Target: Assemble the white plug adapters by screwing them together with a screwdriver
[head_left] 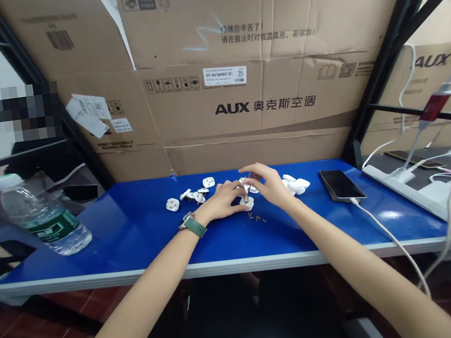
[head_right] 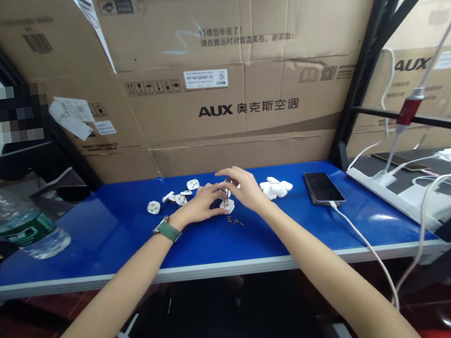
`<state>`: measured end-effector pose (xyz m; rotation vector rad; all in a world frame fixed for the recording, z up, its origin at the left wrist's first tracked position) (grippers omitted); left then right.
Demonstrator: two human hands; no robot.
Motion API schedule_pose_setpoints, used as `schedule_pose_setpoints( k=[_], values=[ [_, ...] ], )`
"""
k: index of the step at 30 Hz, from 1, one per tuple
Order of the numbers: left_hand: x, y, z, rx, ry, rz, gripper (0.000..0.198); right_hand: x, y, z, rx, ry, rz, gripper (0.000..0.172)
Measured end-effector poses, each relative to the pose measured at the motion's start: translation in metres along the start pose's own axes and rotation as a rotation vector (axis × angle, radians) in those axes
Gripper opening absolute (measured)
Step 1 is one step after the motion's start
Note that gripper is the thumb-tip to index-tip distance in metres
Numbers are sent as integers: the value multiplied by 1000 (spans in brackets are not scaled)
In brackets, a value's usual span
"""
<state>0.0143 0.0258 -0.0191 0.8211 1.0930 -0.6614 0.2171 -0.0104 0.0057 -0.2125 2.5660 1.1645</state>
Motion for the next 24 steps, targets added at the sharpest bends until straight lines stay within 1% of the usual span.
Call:
schedule_pose_setpoints(
  k=[3,5,7,10,11,14,16,18,21,23,24],
  values=[
    [1,0,-1,0,2,5,34,-1,5,-5,4,33,-73,37],
    [1,1,-2,-5,-1,1,34,-3,12,-6,28,12,-141,38],
    [2,1,-3,-12,1,-10,35,-5,20,-5,34,-81,-193,27],
    [3,1,-6,-24,-1,-11,37,-4,30,-1,-15,-217,-217,3],
    [3,1,-6,-27,-6,-5,37,-3,31,1,-26,-234,-214,2],
    [4,1,-7,-29,-10,6,37,1,31,6,-28,-230,-166,6],
    [3,1,-6,-23,2,3,37,1,27,8,-41,-186,-141,12],
    [2,1,-3,-14,19,0,38,-2,22,10,-51,-94,-165,24],
    [0,1,-1,-6,33,-3,37,-5,17,11,-18,49,-237,41],
    [0,1,-1,-8,32,-2,36,-6,15,11,4,85,-231,49],
    [0,1,-2,-12,29,0,36,-5,15,11,11,71,-211,48]
  ],
)
Point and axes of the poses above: each hand's wrist, its own y-axis towards the middle knuckle, its own x-axis out of the palm, z = x × y, the point moved 1 cm from there along y, towards the middle knuckle, and after that the axes turned 4 degrees about -z, right-handed, at the moved point
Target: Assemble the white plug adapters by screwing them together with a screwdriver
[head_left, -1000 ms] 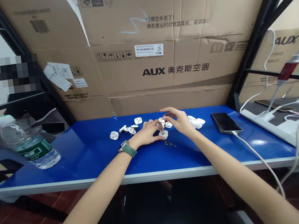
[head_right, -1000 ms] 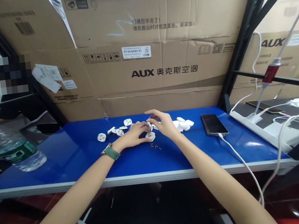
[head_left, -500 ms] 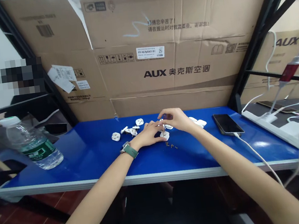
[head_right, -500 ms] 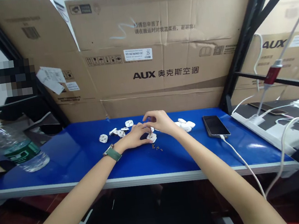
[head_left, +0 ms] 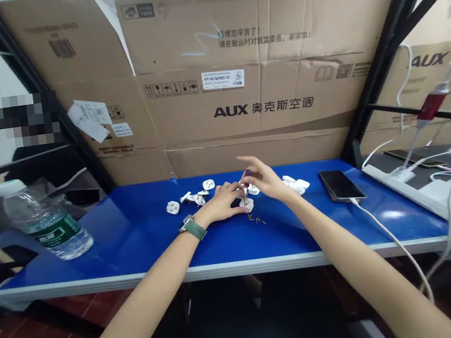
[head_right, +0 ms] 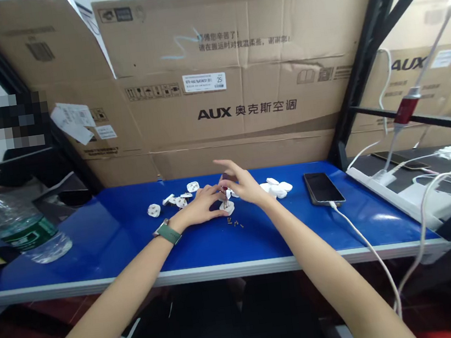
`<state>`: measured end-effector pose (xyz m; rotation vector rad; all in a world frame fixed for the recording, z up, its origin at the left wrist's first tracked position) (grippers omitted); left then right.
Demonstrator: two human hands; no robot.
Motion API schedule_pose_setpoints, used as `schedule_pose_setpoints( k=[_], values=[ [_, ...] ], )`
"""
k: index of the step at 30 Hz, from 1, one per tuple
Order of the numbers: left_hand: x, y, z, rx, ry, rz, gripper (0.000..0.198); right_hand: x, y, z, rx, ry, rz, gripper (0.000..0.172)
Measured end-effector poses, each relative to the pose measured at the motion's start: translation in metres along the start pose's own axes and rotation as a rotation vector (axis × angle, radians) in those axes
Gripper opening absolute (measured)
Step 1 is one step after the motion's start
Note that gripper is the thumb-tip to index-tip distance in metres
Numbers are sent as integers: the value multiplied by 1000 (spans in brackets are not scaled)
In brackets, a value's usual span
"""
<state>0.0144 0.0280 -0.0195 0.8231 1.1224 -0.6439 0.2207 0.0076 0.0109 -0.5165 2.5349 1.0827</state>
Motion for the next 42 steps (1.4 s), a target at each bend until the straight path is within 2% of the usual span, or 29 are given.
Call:
schedule_pose_setpoints(
  k=[3,5,9,12,16,18,23,30,33,36,39,42],
  values=[
    [1,0,-2,-9,-6,1,36,3,1,0,21,-116,71,29],
    [2,0,-2,-8,-2,1,35,5,2,0,11,-187,92,23],
    [2,1,-2,-6,19,5,36,6,0,-1,-68,-146,90,34],
    [3,1,-3,-9,22,16,36,7,-1,-2,-72,-54,104,43],
    [5,1,-4,-4,19,29,35,9,2,-1,-57,-34,119,20],
    [5,1,-5,-7,25,33,35,9,3,0,-44,-29,134,14],
    [5,0,-3,-8,42,30,35,9,2,0,-48,-108,164,15],
    [-1,1,-1,-47,134,117,45,4,2,0,-110,-310,146,28],
    [-12,-1,-10,-162,207,213,30,0,2,3,-115,-368,151,26],
    [-20,-7,-28,-386,335,301,31,-4,1,7,-100,-429,188,21],
    [-19,-13,-49,-567,411,230,43,-7,0,6,-71,-415,282,23],
    [-12,-16,-62,-627,454,168,48,-10,0,2,-58,-253,378,28]
  ],
)
Point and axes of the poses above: each hand's wrist, its own y-axis towards the middle knuckle, its own x-axis out of the palm, z = x × y, the point moved 1 cm from there along y, towards the middle knuckle, and after that the axes turned 4 degrees about -z, right-handed, at the moved point
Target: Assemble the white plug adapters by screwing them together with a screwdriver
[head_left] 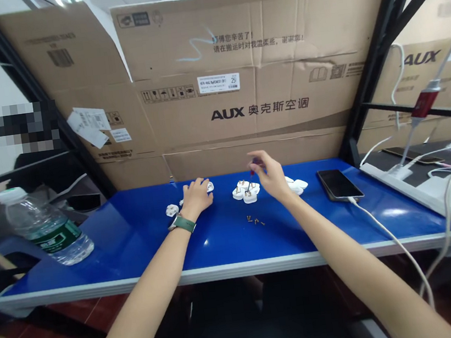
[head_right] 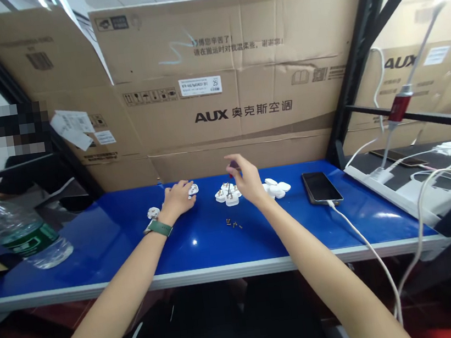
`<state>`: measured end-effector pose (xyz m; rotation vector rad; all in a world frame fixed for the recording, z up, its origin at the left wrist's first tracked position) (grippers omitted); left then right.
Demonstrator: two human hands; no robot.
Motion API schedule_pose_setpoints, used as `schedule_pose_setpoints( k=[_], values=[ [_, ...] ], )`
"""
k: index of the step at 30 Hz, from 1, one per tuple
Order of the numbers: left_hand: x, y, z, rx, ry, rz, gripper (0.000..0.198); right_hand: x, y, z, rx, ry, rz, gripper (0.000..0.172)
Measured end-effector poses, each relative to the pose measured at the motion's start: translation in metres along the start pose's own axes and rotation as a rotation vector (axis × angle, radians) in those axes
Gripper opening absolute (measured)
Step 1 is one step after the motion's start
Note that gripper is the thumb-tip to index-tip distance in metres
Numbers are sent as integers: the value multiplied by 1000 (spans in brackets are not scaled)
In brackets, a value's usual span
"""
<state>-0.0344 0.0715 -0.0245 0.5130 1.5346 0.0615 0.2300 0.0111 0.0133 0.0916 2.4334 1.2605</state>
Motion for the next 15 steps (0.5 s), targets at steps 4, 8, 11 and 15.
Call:
schedule_pose_setpoints(
  k=[4,8,11,15],
  values=[
    [8,3,0,13,15,4,44,-11,4,0,31,-39,-30,29],
    [9,6,2,47,10,57,30,-33,4,14,286,-485,-230,27],
    [9,7,2,61,9,80,25,-51,-2,32,629,-776,-440,30],
    [7,7,2,72,62,106,23,-65,-6,48,799,-834,-532,17]
  ],
)
Point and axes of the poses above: each hand's wrist, its own y-axis towards the middle knuckle, its own x-axis out of the palm, z = x × y, the point moved 1 cm from there along y, towards the middle knuckle, and after that the axes turned 4 degrees about -z, right-handed, at the moved point
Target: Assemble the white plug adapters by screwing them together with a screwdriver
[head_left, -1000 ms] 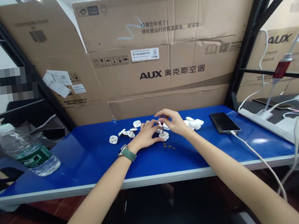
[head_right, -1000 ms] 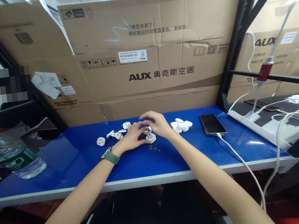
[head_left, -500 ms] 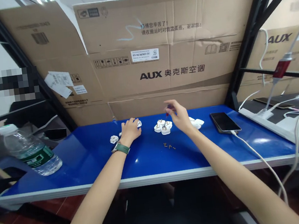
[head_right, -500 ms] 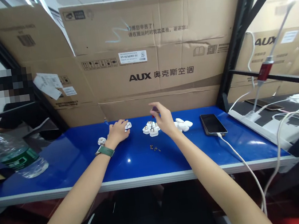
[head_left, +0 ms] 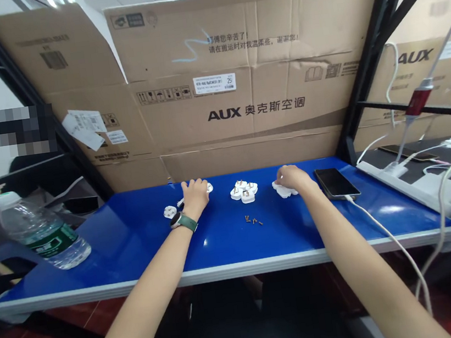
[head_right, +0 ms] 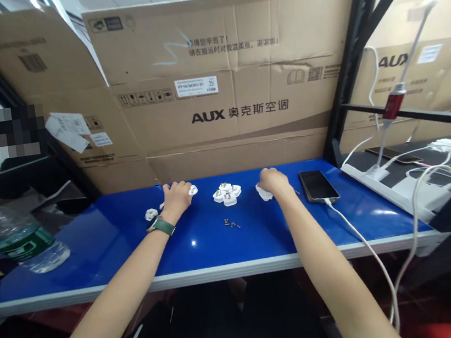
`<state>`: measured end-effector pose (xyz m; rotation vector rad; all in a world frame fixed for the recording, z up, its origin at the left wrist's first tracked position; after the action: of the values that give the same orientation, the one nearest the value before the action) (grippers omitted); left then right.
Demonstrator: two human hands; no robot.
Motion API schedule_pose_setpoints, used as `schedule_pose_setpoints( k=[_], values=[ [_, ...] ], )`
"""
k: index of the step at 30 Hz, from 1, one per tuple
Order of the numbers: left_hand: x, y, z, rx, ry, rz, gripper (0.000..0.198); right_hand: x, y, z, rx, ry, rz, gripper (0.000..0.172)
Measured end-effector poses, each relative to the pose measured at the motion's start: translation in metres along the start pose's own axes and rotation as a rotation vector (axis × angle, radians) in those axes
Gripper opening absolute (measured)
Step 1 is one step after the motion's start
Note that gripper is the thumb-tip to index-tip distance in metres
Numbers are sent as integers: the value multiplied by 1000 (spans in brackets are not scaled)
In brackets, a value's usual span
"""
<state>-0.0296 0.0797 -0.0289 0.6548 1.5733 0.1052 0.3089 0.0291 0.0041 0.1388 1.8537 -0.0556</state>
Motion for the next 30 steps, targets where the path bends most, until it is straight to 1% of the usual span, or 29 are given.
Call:
schedule_pose_setpoints(
  k=[2,5,9,14,16,19,22,25,28,30],
  values=[
    [-3,0,2,16,15,12,23,2,3,3,13,-12,-31,18],
    [-11,0,8,35,-5,42,21,5,6,2,-7,-24,-45,20],
    [-25,-1,18,75,-128,88,27,10,6,-2,-51,-36,-29,27],
    [-41,-6,30,161,-295,151,32,18,4,-12,-222,-16,-11,22],
    [-46,-9,34,175,-354,173,30,21,4,-17,-291,-16,-11,26],
    [-49,-10,36,173,-438,174,26,25,3,-22,-357,-21,-19,34],
    [-48,-10,36,177,-505,175,23,29,3,-24,-365,-14,-15,38],
    [-47,-11,36,188,-545,174,23,30,3,-24,-329,11,0,45],
    [-48,-11,36,200,-566,175,23,27,5,-23,-288,44,28,40],
    [-48,-11,36,206,-576,175,24,22,6,-23,-286,116,95,37]
  ],
)
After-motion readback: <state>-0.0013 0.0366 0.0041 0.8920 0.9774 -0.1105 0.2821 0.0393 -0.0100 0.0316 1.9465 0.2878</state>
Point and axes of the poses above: each hand's wrist, its own y-axis towards the middle knuckle, its own x-axis out of the palm, z = x × y, the point moved 1 cm from there along y, towards the middle knuckle, and after that the axes turned 4 degrees about -z, right-handed, at the moved point
